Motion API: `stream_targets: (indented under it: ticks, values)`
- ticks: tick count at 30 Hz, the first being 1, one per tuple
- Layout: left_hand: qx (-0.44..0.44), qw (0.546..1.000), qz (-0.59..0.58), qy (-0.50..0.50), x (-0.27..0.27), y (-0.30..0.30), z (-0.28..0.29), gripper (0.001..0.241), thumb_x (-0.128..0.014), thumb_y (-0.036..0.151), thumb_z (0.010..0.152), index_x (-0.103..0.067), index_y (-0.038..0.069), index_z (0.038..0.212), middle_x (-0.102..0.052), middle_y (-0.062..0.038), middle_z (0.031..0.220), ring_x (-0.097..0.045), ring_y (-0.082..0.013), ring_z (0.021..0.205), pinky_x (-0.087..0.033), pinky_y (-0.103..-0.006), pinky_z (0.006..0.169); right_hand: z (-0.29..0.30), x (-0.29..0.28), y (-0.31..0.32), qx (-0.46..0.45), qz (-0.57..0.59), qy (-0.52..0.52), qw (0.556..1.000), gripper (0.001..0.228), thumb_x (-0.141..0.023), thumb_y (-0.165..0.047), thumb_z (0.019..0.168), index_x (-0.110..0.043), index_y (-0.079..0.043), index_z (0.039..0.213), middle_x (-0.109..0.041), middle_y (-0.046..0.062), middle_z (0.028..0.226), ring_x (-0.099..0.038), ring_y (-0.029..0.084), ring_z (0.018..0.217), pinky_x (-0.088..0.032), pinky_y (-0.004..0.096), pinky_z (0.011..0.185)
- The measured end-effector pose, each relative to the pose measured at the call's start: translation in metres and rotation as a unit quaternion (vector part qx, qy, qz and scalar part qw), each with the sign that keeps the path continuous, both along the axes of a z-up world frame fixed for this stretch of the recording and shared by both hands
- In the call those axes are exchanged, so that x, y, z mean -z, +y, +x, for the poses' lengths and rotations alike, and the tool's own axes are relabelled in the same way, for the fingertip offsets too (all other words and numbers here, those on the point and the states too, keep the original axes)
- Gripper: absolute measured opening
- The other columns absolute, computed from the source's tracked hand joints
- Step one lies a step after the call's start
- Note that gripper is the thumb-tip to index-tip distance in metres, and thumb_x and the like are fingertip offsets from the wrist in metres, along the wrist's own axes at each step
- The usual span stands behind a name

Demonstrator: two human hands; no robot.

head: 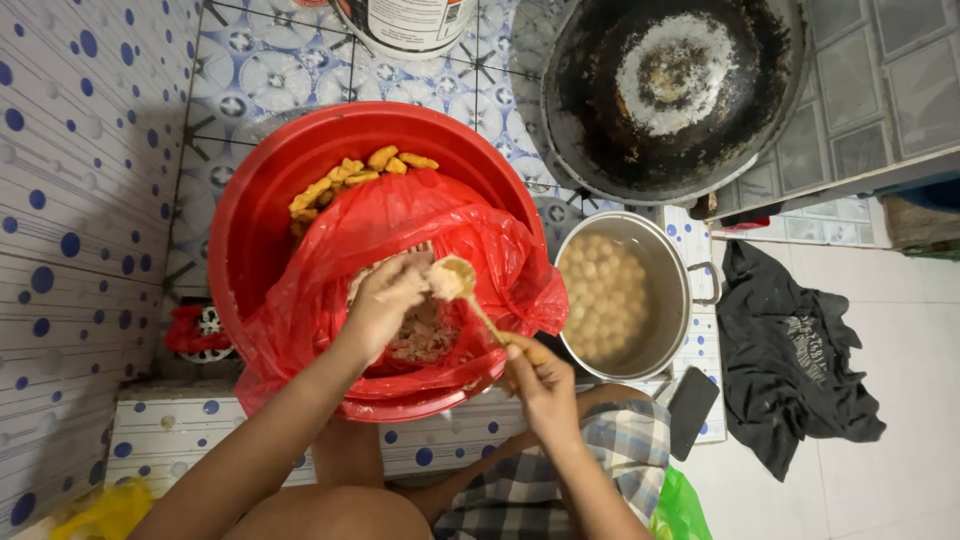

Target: Forming meatballs by scooping meat mixture with a spoon and dropping them into a pot of simmering water.

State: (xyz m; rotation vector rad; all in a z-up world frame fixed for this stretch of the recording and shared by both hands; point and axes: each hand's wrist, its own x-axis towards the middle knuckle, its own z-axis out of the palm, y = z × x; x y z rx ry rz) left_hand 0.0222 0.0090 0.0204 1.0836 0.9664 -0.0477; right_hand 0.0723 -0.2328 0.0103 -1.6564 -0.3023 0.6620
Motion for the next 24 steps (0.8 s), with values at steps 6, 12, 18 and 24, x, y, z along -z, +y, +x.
stream_targets:
  ticks: [6, 12, 18, 24]
  values:
    - [0.077, 0.877, 0.436, -0.188, 0.068, -0.001, -0.014, 0.057, -0.072, -0.002, 0.075, -0.062, 0.000, 0.131, -0.071, -0.013, 0.123, -0.069, -0.0247, 0.110, -0.056, -0.0322, 0.095, -0.009, -0.019, 0.013, -0.051, -0.137, -0.195, 0.970, 0.028, -0.063, -0.001, 0.096, -0.075, -0.006, 0.120, -0.070, 0.003, 0.067, -0.045, 0.005, 0.045, -0.034, 0.019, 0.038]
    - [0.260, 0.823, 0.505, 0.015, 0.053, 0.005, -0.015, 0.086, -0.065, -0.020, 0.073, -0.044, 0.005, 0.152, -0.071, -0.018, 0.098, -0.067, -0.0333, 0.091, -0.061, -0.0443, 0.085, -0.025, -0.015, 0.012, -0.060, -0.167, -0.117, 0.977, 0.026, -0.062, -0.008, 0.098, -0.077, 0.000, 0.117, -0.058, -0.003, 0.063, -0.044, 0.005, 0.051, -0.036, 0.021, 0.045]
    - [0.316, 0.765, 0.560, 0.021, 0.061, 0.007, -0.011, 0.058, -0.055, -0.008, 0.091, -0.046, 0.005, 0.146, -0.064, -0.025, 0.099, -0.066, -0.0357, 0.086, -0.062, -0.0481, 0.074, -0.013, 0.004, -0.002, -0.033, -0.085, 0.103, 0.991, 0.026, -0.062, -0.008, 0.099, -0.077, 0.005, 0.115, -0.053, 0.003, 0.058, -0.045, 0.010, 0.049, -0.041, 0.024, 0.045]
    - [0.183, 0.820, 0.523, -0.145, 0.047, 0.004, -0.020, 0.056, -0.062, -0.006, 0.085, -0.058, 0.010, 0.139, -0.069, -0.013, 0.131, -0.072, -0.0335, 0.092, -0.060, -0.0399, 0.073, 0.007, 0.023, -0.006, 0.046, -0.005, 0.154, 0.987, 0.029, -0.063, -0.013, 0.098, -0.074, 0.008, 0.116, -0.050, 0.004, 0.061, -0.043, 0.012, 0.048, -0.042, 0.027, 0.047]
